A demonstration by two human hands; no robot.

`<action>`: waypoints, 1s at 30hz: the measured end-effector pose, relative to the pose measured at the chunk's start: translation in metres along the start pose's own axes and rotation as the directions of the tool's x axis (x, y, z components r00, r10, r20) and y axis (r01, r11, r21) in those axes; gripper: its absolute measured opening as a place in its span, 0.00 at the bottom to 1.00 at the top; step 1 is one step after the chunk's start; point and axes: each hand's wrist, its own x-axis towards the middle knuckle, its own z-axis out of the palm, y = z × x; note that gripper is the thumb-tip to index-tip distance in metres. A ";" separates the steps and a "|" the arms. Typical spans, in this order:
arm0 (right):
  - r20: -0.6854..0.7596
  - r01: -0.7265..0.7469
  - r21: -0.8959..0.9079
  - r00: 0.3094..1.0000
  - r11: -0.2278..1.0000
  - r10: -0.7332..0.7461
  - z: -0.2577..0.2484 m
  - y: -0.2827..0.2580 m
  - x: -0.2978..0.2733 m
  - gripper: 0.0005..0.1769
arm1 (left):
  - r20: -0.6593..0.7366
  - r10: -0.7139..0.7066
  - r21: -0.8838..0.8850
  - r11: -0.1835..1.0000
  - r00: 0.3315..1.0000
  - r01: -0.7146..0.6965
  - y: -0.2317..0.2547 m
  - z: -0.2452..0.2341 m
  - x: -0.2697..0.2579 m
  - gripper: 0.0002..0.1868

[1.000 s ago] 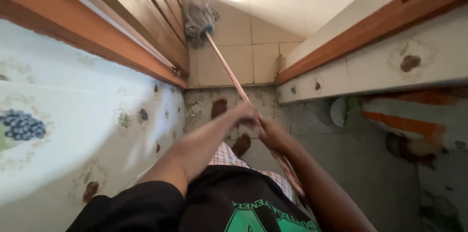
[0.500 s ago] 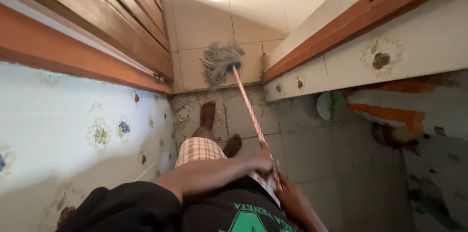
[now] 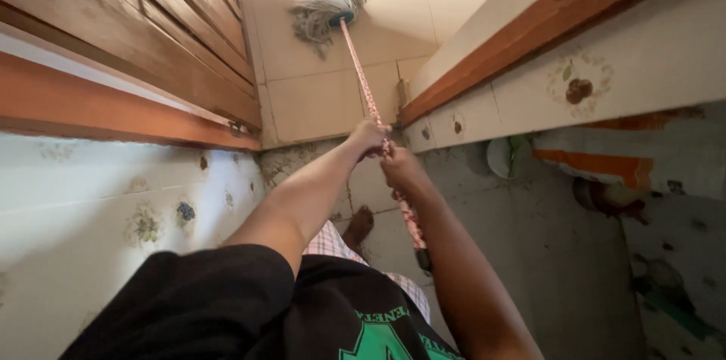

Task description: Mopping a tiled floor in a hallway and a small utility room.

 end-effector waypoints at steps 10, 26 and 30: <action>-0.066 0.119 0.137 0.992 0.983 -0.111 0.031 0.254 -0.135 0.34 | 0.372 -0.174 -0.168 0.954 0.912 0.250 -0.038 0.125 -0.155 0.15; -0.192 0.672 -0.216 0.682 0.708 -0.706 0.030 0.355 -0.004 0.32 | 0.259 0.226 0.237 0.927 0.939 -0.289 -0.171 0.168 -0.055 0.39; -0.037 -0.029 0.060 0.999 0.998 0.032 0.006 0.174 -0.064 0.31 | 0.265 0.063 0.541 0.816 0.962 -0.202 -0.054 0.136 -0.058 0.42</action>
